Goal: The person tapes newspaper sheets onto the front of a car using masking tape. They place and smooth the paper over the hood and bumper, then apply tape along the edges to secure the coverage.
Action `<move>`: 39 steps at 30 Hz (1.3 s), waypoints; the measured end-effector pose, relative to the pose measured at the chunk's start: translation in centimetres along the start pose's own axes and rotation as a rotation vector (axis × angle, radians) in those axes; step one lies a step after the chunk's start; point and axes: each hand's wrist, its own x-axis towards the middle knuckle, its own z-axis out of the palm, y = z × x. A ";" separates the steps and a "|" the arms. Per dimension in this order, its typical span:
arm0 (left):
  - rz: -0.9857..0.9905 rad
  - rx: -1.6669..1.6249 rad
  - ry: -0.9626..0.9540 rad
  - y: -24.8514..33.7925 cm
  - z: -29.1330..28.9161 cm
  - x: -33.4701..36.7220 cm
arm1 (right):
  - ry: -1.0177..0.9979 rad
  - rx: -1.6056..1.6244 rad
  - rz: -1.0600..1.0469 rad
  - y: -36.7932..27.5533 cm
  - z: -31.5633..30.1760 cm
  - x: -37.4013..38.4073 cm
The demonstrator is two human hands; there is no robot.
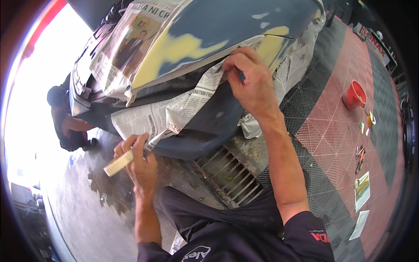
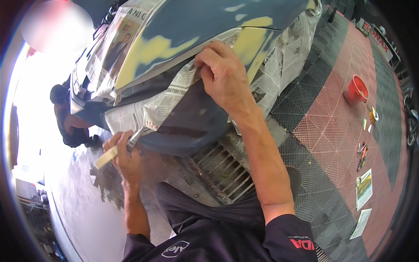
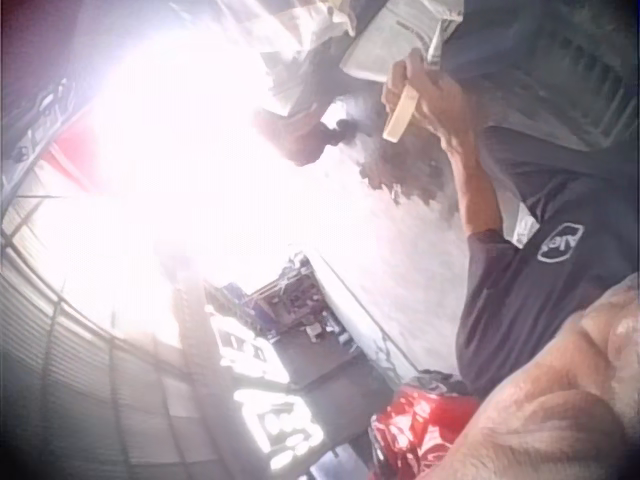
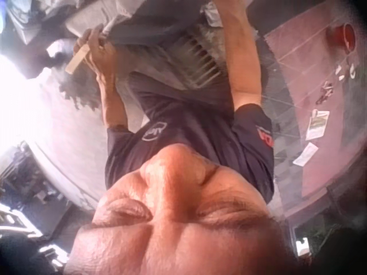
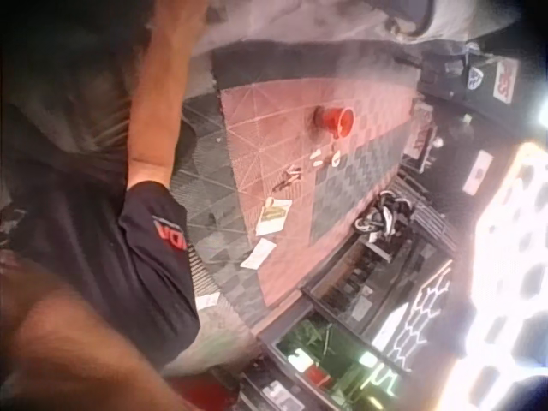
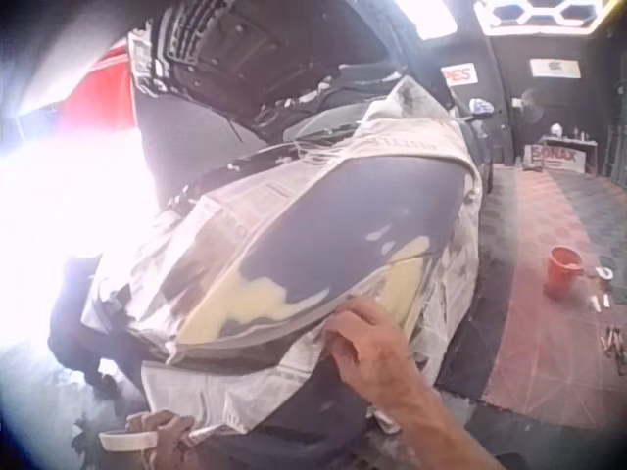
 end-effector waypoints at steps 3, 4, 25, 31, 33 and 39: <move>0.011 -0.155 -0.086 -1.2 -1.8 2.6 | -0.041 0.007 -0.023 0.1 0.5 -0.3; 0.002 -0.180 -0.124 -1.8 -2.6 3.4 | -0.058 0.031 0.010 -0.1 0.2 -0.4; -0.274 -0.621 -0.396 -13.3 -6.3 6.0 | -0.228 -0.023 0.060 -3.1 -0.4 -0.5; -0.567 -0.858 -0.412 -13.8 -3.5 8.4 | -0.171 -0.050 0.132 -3.7 0.3 -0.6; -0.647 -0.865 -0.504 -14.5 -3.3 9.4 | -0.138 -0.057 0.135 -4.0 0.8 -0.5; -0.199 -0.014 0.028 -13.2 -1.0 10.7 | -0.011 -0.107 0.121 -4.1 2.6 -0.5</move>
